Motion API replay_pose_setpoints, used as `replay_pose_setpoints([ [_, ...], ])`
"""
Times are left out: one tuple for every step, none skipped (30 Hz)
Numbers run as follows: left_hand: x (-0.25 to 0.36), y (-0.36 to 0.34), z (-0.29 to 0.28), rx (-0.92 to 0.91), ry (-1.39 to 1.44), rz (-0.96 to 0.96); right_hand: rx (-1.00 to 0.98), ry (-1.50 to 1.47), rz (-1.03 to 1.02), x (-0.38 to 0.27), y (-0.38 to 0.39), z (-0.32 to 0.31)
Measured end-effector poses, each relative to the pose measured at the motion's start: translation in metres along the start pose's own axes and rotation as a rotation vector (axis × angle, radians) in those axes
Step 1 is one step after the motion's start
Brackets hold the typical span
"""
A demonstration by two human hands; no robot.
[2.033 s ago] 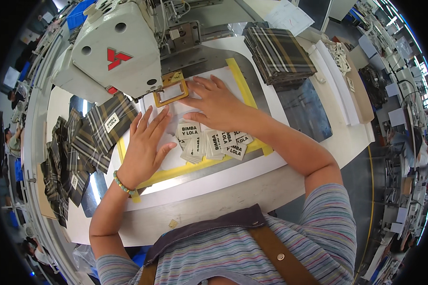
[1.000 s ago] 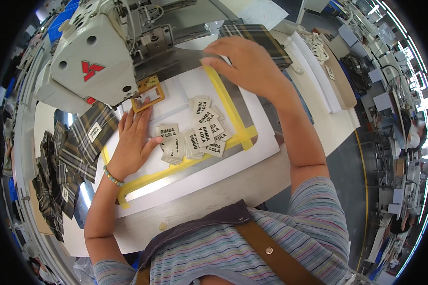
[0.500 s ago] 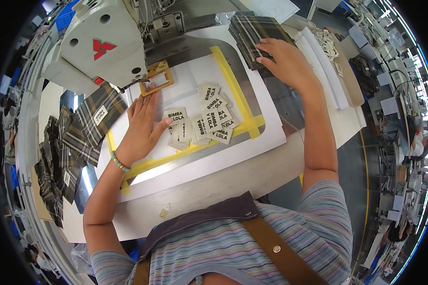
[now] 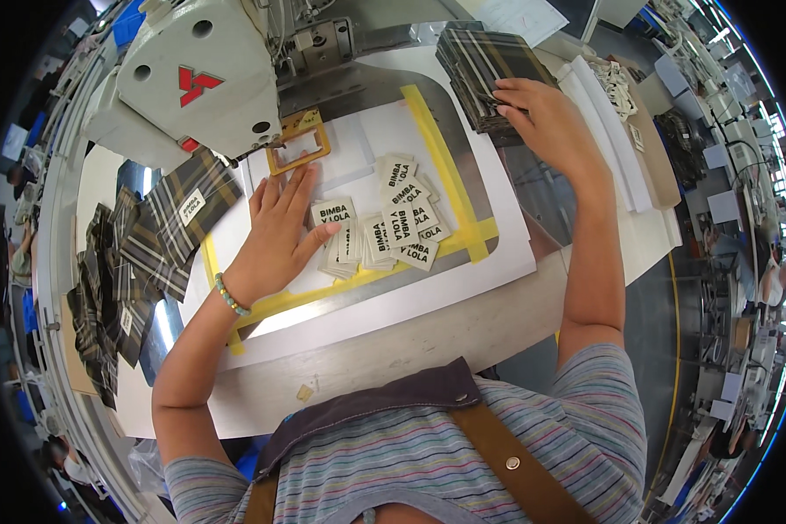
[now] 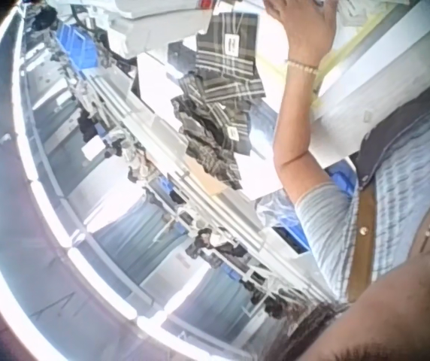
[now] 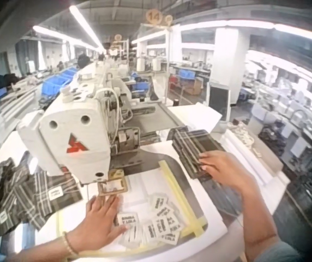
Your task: The person uses a sewing machine to attach small rectangular labels to plaid fabric pieces. They pick up a fabric piece, place a label on it, and guide it through the machine to sew the label in place. The finished pieces are stacked to the left of the machine.
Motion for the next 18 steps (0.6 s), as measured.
replay_pose_setpoints([
  [0.0,0.001,0.0,0.001,0.005,-0.002,-0.005,0.003,-0.007,0.0,0.0,0.001],
  [0.0,0.003,0.0,0.003,0.01,-0.004,-0.01,0.006,-0.014,0.002,0.0,0.001],
  [0.0,0.003,-0.001,0.005,0.013,-0.002,-0.012,0.011,-0.018,0.003,0.0,0.001],
  [0.0,0.005,-0.002,0.011,0.002,-0.002,-0.013,0.007,-0.017,0.003,-0.001,0.001],
  [0.0,0.007,-0.002,0.018,-0.009,-0.002,-0.014,0.004,-0.015,0.003,-0.001,0.001],
  [-0.001,0.009,-0.002,0.024,-0.017,-0.003,-0.017,0.002,-0.014,0.003,-0.001,0.001],
  [-0.001,0.01,-0.002,0.029,-0.029,-0.005,-0.017,0.006,-0.013,0.003,-0.001,0.001],
  [-0.002,0.012,-0.002,0.034,-0.04,-0.008,-0.018,0.011,-0.011,0.001,-0.001,0.001],
  [-0.003,0.014,-0.003,0.039,-0.051,-0.011,-0.019,0.015,-0.01,0.0,0.0,0.0],
  [-0.003,0.014,-0.004,0.032,-0.071,-0.007,-0.024,0.003,0.005,0.0,0.001,0.0],
  [-0.003,0.014,-0.007,0.025,-0.091,-0.004,-0.03,-0.008,0.021,-0.002,0.001,-0.001],
  [-0.003,0.013,-0.008,0.017,-0.108,0.0,-0.038,-0.019,0.037,-0.002,0.0,0.0],
  [-0.004,0.012,-0.008,0.028,-0.094,-0.006,-0.028,-0.005,0.018,-0.002,0.001,0.0],
  [-0.003,0.012,-0.007,0.038,-0.08,-0.011,-0.019,0.01,-0.001,-0.001,0.001,0.0],
  [-0.003,0.011,-0.007,0.05,-0.068,-0.015,-0.007,0.024,-0.02,-0.002,0.002,-0.001],
  [-0.003,0.012,-0.007,0.073,-0.039,-0.012,-0.011,0.014,-0.014,-0.001,0.002,0.0],
  [-0.002,0.013,-0.006,0.096,-0.01,-0.009,-0.016,0.003,-0.008,-0.001,0.002,0.001],
  [-0.001,0.014,-0.006,0.119,0.018,-0.004,-0.019,-0.007,0.0,-0.001,0.002,0.001],
])
Point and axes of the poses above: each hand's wrist, its own y-axis away from the middle knuckle, its own z-axis out of the palm, x = y × z, the point moved 9 cm from there along -y, towards the middle knuckle, and after that the axes turned 5 degrees about z, right-handed, at the moved point
